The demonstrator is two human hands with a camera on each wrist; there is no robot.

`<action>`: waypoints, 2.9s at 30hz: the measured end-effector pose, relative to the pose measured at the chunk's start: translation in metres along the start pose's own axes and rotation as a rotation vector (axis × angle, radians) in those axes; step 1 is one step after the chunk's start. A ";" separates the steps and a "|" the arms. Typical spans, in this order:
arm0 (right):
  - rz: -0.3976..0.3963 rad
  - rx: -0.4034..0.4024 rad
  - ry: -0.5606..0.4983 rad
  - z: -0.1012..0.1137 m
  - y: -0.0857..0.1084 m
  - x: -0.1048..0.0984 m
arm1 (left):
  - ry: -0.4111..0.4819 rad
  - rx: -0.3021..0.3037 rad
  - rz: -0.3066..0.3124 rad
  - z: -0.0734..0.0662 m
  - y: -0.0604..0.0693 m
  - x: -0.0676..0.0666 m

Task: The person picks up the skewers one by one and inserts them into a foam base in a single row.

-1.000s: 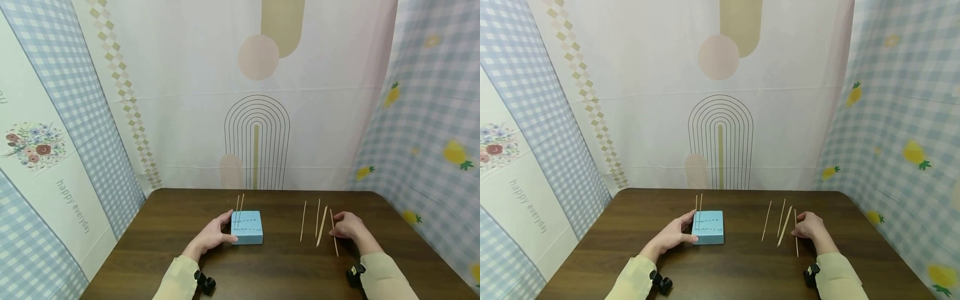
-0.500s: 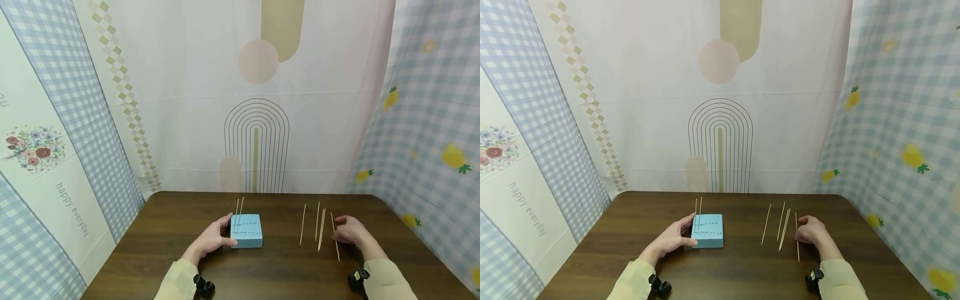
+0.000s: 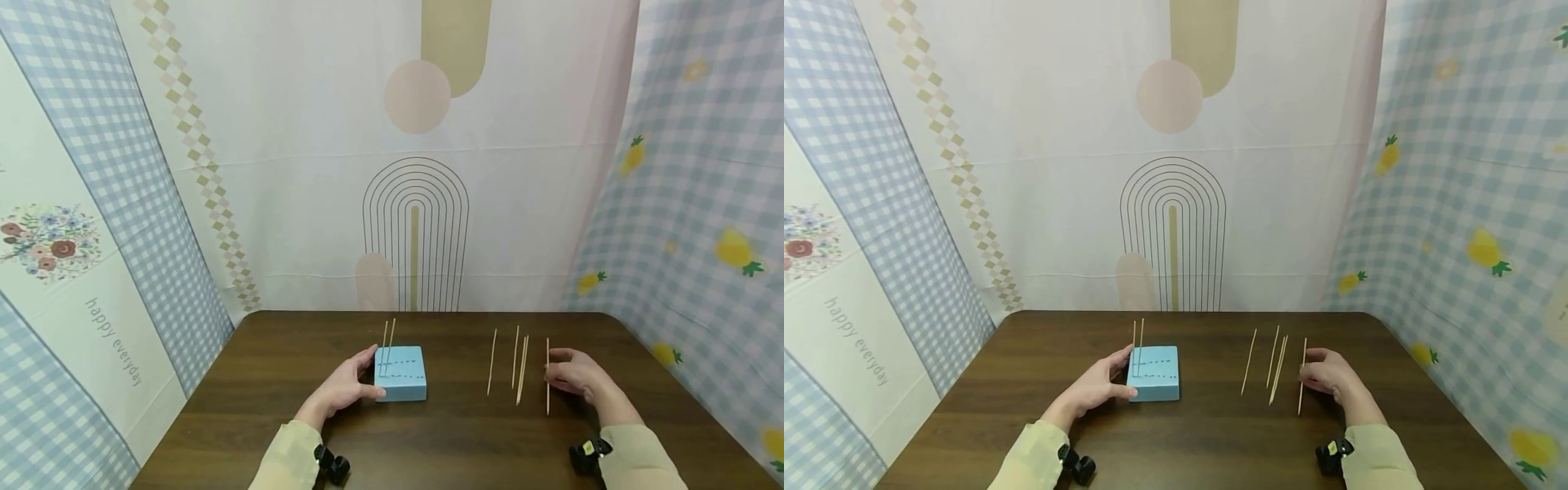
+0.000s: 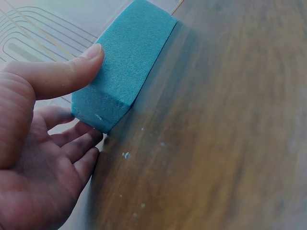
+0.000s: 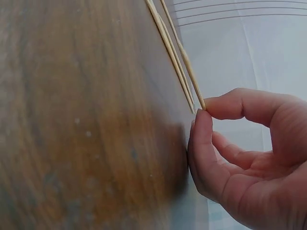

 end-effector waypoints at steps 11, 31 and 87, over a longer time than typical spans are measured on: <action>0.034 -0.024 -0.089 0.002 0.000 0.006 | -0.014 -0.004 -0.004 -0.001 -0.001 0.001; 0.101 -0.119 -0.234 0.043 -0.007 0.068 | 0.011 0.002 -0.002 0.003 -0.002 0.000; -0.077 -0.588 -0.374 0.149 0.019 0.222 | 0.046 0.007 -0.009 -0.001 0.000 0.000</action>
Point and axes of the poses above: each hand's wrist, its own y-axis away from the middle knuckle, its own x-axis out of the palm, z = x × y, the point moved 7 cm from there along -y, towards the middle knuckle, and after that the axes turned 1 degree about z, right-handed, at the moved point
